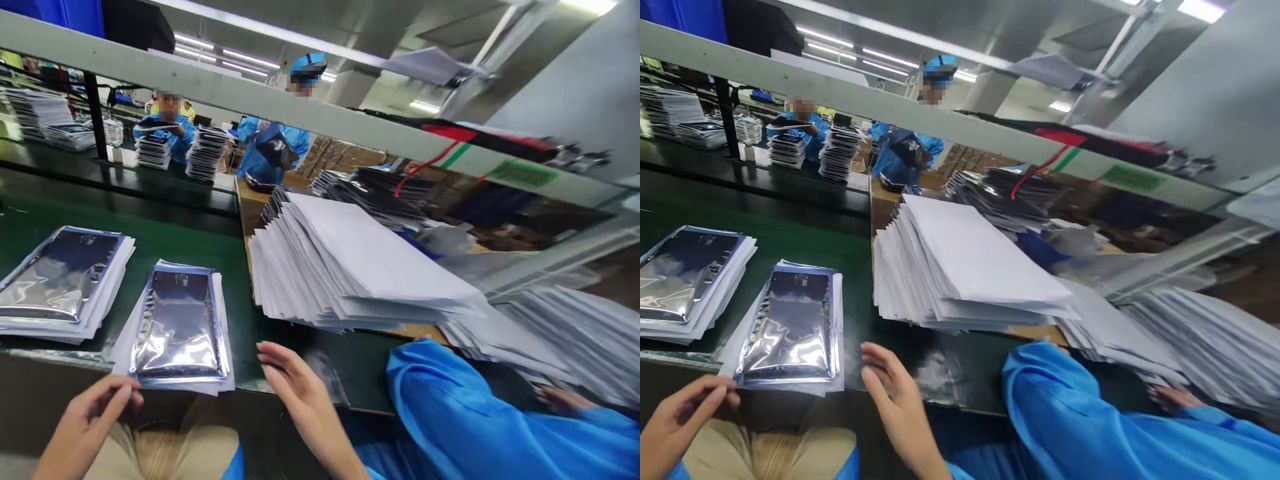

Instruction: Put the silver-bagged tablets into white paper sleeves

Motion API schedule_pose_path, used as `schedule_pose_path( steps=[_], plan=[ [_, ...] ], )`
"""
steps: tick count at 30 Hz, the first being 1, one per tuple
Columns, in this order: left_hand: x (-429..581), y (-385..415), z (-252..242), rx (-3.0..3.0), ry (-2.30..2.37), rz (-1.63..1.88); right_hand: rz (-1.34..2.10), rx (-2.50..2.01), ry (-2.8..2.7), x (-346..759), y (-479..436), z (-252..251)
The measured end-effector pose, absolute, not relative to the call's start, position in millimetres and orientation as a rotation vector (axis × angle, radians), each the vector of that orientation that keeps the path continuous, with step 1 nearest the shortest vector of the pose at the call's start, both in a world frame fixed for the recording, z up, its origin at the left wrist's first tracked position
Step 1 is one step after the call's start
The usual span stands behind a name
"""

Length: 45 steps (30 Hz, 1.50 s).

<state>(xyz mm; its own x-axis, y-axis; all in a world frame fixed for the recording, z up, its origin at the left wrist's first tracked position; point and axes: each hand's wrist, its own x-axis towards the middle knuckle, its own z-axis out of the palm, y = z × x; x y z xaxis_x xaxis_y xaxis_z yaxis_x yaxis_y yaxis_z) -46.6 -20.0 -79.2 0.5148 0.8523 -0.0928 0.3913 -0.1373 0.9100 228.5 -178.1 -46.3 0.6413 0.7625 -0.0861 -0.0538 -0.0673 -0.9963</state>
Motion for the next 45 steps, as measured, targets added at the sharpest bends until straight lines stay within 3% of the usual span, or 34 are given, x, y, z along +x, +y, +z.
schedule_pose_path(
  steps=[4, 8, 13, 21, 28, 45],
  plan=[
    [-24.2, 8.2, -69.7, 2.061, 1.204, 0.733, 0.943, -1.264, -0.337, 230.8, -114.6, -89.2],
    [-10.2, 28.7, -86.3, 2.227, 1.149, 0.636, 1.083, -1.152, -0.284, 237.4, -94.7, -91.7],
    [-3.3, 42.4, -99.3, 2.014, 1.16, 0.526, 1.125, -1.186, -0.262, 236.0, -92.3, -91.7],
    [10.6, 60.3, -87.3, 1.617, 1.097, 0.54, 1.08, -1.305, -0.312, 232.3, -91.7, -96.8],
    [20.6, 45.9, -63.6, 1.744, 1.158, 0.652, 1.011, -1.305, -0.407, 223.8, -95.8, -101.9],
    [14.1, 22.8, -76.5, 1.257, 0.784, 0.794, 0.573, -1.321, -0.544, 190.2, -100.4, -96.0]
  ],
)
